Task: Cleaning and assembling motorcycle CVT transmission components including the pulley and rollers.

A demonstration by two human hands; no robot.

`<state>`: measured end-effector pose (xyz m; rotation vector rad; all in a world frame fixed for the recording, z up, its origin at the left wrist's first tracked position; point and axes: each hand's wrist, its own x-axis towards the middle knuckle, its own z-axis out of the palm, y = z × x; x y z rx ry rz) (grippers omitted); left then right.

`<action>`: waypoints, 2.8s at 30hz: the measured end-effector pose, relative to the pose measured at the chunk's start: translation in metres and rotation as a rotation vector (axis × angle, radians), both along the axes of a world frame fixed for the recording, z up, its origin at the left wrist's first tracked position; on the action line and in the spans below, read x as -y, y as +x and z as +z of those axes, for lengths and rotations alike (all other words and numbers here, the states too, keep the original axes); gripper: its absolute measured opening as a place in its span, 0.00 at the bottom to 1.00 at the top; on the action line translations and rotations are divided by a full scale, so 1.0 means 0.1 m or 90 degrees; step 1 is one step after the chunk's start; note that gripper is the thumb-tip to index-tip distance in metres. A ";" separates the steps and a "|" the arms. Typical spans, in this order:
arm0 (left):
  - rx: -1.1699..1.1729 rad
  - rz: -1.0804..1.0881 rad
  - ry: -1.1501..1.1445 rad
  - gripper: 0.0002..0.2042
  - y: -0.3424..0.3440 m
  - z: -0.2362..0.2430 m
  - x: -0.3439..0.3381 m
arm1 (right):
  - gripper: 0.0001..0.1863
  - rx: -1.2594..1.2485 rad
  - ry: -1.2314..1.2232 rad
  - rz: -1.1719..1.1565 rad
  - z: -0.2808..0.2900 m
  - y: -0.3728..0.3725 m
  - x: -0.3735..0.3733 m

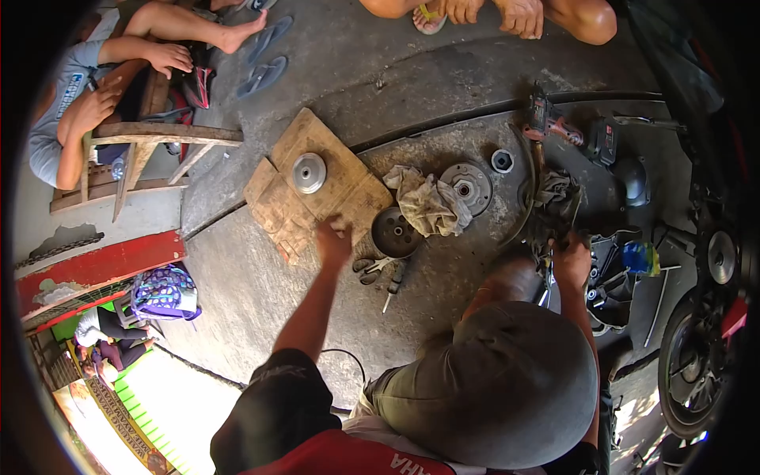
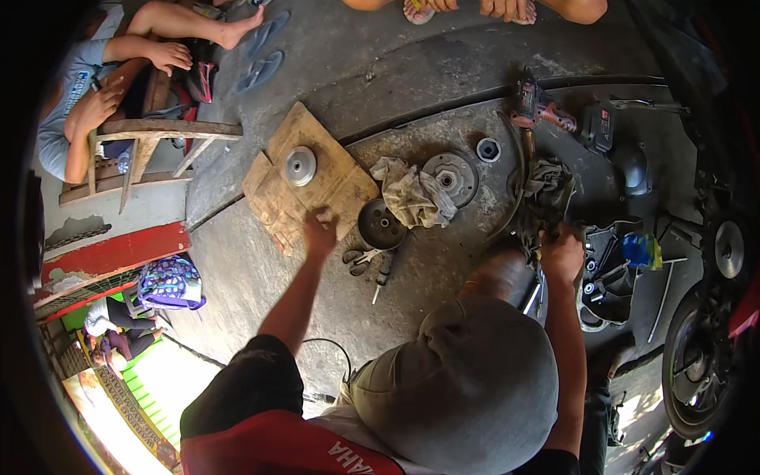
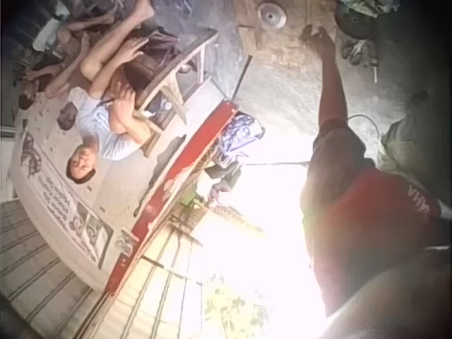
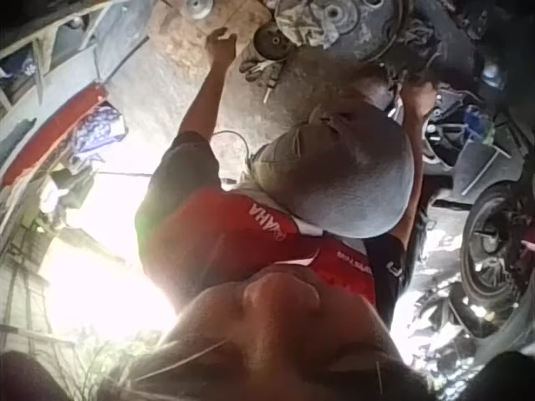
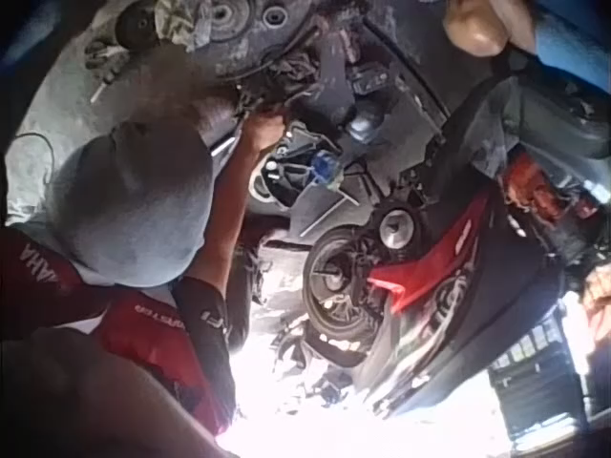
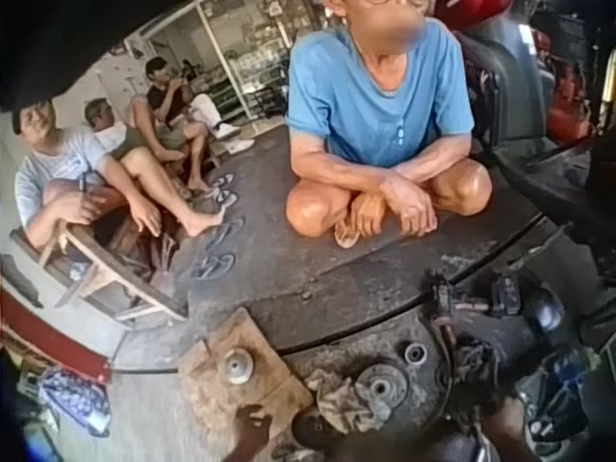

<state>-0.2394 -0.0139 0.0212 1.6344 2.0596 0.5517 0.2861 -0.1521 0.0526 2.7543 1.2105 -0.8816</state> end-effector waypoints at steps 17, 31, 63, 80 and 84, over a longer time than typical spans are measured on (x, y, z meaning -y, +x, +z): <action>0.071 -0.072 -0.107 0.66 0.82 0.82 -0.89 | 0.27 -0.062 0.288 0.611 0.27 -1.52 -1.03; 0.292 -0.863 -0.018 0.63 3.22 1.82 -0.35 | 0.07 -1.042 0.659 -0.688 1.09 -0.87 -0.16; 1.263 -0.492 -0.477 0.40 4.57 1.02 0.99 | 0.49 -0.109 0.619 -0.215 1.47 -0.20 0.16; 1.076 -0.415 -0.781 0.42 4.92 1.95 0.45 | 0.26 -0.361 0.764 -0.446 1.08 0.15 0.86; 1.058 -0.446 -0.785 0.42 5.31 2.00 0.61 | 0.35 -0.265 0.852 -0.404 1.34 0.28 0.90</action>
